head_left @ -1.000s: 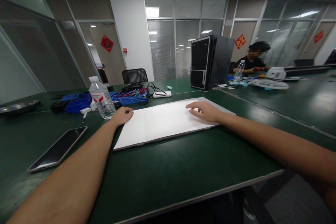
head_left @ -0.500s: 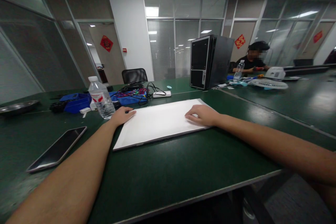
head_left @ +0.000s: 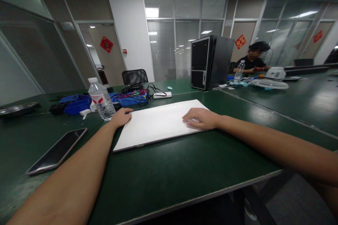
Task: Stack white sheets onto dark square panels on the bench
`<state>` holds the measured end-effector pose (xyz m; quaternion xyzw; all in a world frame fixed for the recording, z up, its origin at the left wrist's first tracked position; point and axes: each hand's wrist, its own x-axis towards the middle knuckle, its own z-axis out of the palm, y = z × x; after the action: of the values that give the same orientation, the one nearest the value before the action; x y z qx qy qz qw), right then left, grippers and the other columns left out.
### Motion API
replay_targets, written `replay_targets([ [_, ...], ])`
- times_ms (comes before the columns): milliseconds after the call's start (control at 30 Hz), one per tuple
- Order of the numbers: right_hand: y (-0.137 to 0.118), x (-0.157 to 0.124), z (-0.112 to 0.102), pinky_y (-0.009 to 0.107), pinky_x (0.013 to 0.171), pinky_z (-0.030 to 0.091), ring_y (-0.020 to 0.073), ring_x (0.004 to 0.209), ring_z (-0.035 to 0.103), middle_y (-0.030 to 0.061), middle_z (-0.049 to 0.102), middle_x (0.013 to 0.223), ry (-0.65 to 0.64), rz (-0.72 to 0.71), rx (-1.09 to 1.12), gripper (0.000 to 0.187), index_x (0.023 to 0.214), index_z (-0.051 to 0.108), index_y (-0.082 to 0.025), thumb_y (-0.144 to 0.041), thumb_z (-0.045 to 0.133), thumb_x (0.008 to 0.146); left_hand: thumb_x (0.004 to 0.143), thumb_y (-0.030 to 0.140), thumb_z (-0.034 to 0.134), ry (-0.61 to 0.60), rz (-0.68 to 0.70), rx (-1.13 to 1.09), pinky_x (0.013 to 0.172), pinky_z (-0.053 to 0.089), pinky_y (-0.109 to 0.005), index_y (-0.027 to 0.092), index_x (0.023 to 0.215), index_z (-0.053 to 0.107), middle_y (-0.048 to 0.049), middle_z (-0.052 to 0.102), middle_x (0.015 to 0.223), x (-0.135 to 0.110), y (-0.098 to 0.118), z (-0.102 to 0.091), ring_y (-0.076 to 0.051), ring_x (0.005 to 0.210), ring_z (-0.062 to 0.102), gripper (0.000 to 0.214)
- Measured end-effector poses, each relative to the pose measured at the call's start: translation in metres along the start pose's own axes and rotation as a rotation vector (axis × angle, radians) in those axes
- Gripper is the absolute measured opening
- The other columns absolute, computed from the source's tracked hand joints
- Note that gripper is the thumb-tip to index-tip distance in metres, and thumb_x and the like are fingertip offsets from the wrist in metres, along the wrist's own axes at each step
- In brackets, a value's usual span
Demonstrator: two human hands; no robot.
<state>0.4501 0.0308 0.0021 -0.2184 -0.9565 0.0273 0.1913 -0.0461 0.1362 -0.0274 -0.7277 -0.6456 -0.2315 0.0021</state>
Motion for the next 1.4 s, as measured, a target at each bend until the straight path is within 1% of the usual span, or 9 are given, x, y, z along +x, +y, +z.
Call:
replay_targets([
  [133,-0.003,0.001,-0.002,0.046,0.109,0.050,0.0270,0.122,0.069,0.0142,0.076,0.132,-0.025,-0.045,0.010,0.042,0.130,0.077,-0.020,-0.047,0.056,0.107,0.072,0.032,0.055,-0.005,-0.007,-0.003,0.119,0.048,-0.036,0.018,0.126,0.080,-0.0107,0.078,0.136,-0.001,0.001,-0.002,-0.030,0.131,0.069,0.061],
  [233,-0.005,0.002,-0.004,0.047,0.110,0.049,0.0278,0.125,0.068,0.0146,0.074,0.135,-0.044,-0.066,0.017,0.045,0.136,0.075,-0.020,-0.050,0.057,0.106,0.073,0.033,0.054,-0.004,-0.010,-0.004,0.118,0.049,-0.037,0.017,0.123,0.081,-0.0108,0.079,0.133,-0.001,0.002,-0.003,-0.030,0.129,0.070,0.059],
  [367,-0.007,0.001,-0.005,0.051,0.114,0.047,0.0309,0.132,0.064,0.0153,0.069,0.145,-0.085,-0.101,0.031,0.066,0.150,0.064,-0.021,-0.060,0.068,0.098,0.075,0.037,0.055,-0.003,0.001,-0.008,0.117,0.050,-0.036,0.018,0.118,0.083,-0.0113,0.080,0.130,-0.001,0.003,-0.003,-0.032,0.128,0.071,0.055],
  [433,-0.008,0.001,-0.005,0.052,0.115,0.047,0.0324,0.134,0.063,0.0160,0.067,0.148,-0.105,-0.110,0.032,0.073,0.153,0.061,-0.021,-0.063,0.071,0.094,0.076,0.040,0.057,-0.001,0.003,-0.007,0.117,0.050,-0.037,0.019,0.116,0.084,-0.0107,0.080,0.130,-0.001,0.004,-0.003,-0.032,0.129,0.070,0.053],
  [567,-0.010,0.001,-0.005,0.051,0.116,0.047,0.0311,0.136,0.063,0.0151,0.067,0.148,-0.106,-0.113,0.048,0.063,0.150,0.065,-0.023,-0.057,0.070,0.097,0.074,0.039,0.060,0.002,-0.003,-0.005,0.118,0.049,-0.037,0.022,0.117,0.083,-0.0093,0.080,0.129,-0.001,0.002,-0.001,-0.031,0.129,0.070,0.053],
  [733,-0.012,0.001,-0.005,0.050,0.116,0.047,0.0290,0.136,0.063,0.0135,0.067,0.148,-0.108,-0.112,0.059,0.055,0.147,0.067,-0.024,-0.053,0.068,0.100,0.072,0.036,0.059,-0.001,-0.008,-0.003,0.117,0.050,-0.037,0.020,0.119,0.083,-0.0108,0.079,0.131,0.002,-0.003,0.001,-0.031,0.127,0.071,0.055],
  [1000,-0.013,0.002,-0.004,0.051,0.117,0.046,0.0290,0.138,0.061,0.0140,0.065,0.150,-0.125,-0.125,0.072,0.052,0.147,0.066,-0.023,-0.051,0.064,0.103,0.074,0.032,0.055,-0.024,0.013,-0.001,0.117,0.050,-0.036,0.021,0.120,0.083,-0.0100,0.079,0.132,0.004,-0.007,0.003,-0.029,0.127,0.070,0.055],
  [1167,-0.013,0.002,-0.004,0.051,0.115,0.046,0.0297,0.136,0.061,0.0150,0.065,0.149,-0.118,-0.128,0.076,0.052,0.146,0.067,-0.022,-0.050,0.065,0.102,0.076,0.035,0.055,-0.022,0.028,-0.002,0.115,0.051,-0.036,0.022,0.118,0.084,-0.0097,0.079,0.130,0.002,-0.005,0.000,-0.030,0.125,0.071,0.052],
  [1400,-0.013,0.003,-0.002,0.052,0.112,0.048,0.0308,0.132,0.063,0.0162,0.066,0.146,-0.092,-0.141,0.076,0.052,0.144,0.069,-0.022,-0.050,0.067,0.101,0.082,0.046,0.058,-0.023,0.055,-0.017,0.109,0.054,-0.038,0.024,0.113,0.085,-0.0084,0.081,0.124,0.000,-0.002,-0.002,-0.031,0.118,0.073,0.047],
])
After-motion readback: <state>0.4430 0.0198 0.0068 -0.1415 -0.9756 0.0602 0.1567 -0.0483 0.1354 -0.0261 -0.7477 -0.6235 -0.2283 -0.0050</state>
